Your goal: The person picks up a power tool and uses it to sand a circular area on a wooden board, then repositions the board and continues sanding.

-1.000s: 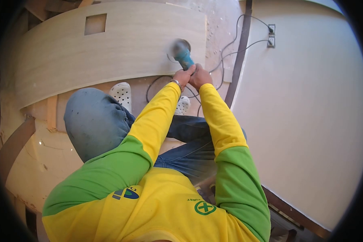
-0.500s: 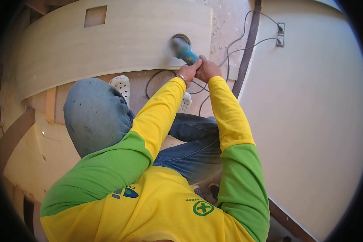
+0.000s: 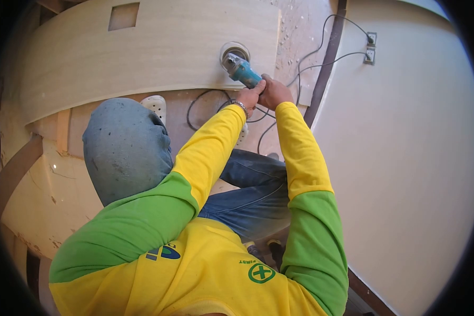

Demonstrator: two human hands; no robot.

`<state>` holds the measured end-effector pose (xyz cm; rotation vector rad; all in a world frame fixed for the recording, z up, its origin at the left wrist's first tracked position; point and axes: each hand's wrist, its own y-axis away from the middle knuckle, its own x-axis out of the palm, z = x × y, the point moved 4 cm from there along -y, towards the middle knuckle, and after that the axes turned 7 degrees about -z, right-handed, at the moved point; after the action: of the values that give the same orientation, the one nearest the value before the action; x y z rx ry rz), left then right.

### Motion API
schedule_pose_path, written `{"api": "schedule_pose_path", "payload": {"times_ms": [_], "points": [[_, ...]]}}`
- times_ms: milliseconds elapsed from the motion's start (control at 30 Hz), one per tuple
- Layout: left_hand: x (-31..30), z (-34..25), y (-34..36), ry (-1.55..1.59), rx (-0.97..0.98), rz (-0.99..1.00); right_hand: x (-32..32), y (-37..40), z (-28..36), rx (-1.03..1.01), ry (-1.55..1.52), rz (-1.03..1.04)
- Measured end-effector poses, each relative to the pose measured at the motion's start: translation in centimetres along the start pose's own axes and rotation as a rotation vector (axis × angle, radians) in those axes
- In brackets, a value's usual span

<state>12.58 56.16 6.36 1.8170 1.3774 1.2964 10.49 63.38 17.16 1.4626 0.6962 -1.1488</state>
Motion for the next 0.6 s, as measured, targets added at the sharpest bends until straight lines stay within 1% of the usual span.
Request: {"api": "schedule_pose_path", "payload": {"times_ms": [133, 200, 233, 300, 333, 400, 433, 500, 600], "points": [[0.3, 0.0, 0.6, 0.098, -0.058, 0.027, 0.0, 0.0, -0.1, -0.008, 0.006, 0.009], [0.3, 0.3, 0.1, 0.045, 0.003, -0.021, 0.0, 0.0, -0.2, -0.010, 0.008, 0.015], [0.3, 0.5, -0.1, 0.045, 0.002, -0.022, 0.0, 0.0, -0.3, -0.011, 0.012, 0.020], [0.2, 0.0, 0.4, 0.058, -0.075, 0.016, 0.0, -0.1, -0.3, -0.016, 0.014, 0.020], [0.2, -0.2, 0.7, 0.059, -0.076, 0.015, 0.0, -0.2, -0.3, -0.021, 0.015, 0.018], [0.4, -0.1, 0.7, 0.114, -0.071, 0.049, 0.0, -0.3, -0.5, -0.032, 0.021, 0.022], [0.5, 0.0, 0.6, 0.116, -0.072, 0.048, 0.0, -0.4, -0.5, -0.041, 0.026, 0.026], [0.8, 0.5, 0.0, 0.138, -0.003, 0.027, 0.0, -0.5, -0.6, -0.039, 0.051, 0.044], [1.2, 0.8, -0.3, 0.201, 0.006, 0.033, 0.1, -0.9, -0.6, -0.037, 0.079, 0.062]]}}
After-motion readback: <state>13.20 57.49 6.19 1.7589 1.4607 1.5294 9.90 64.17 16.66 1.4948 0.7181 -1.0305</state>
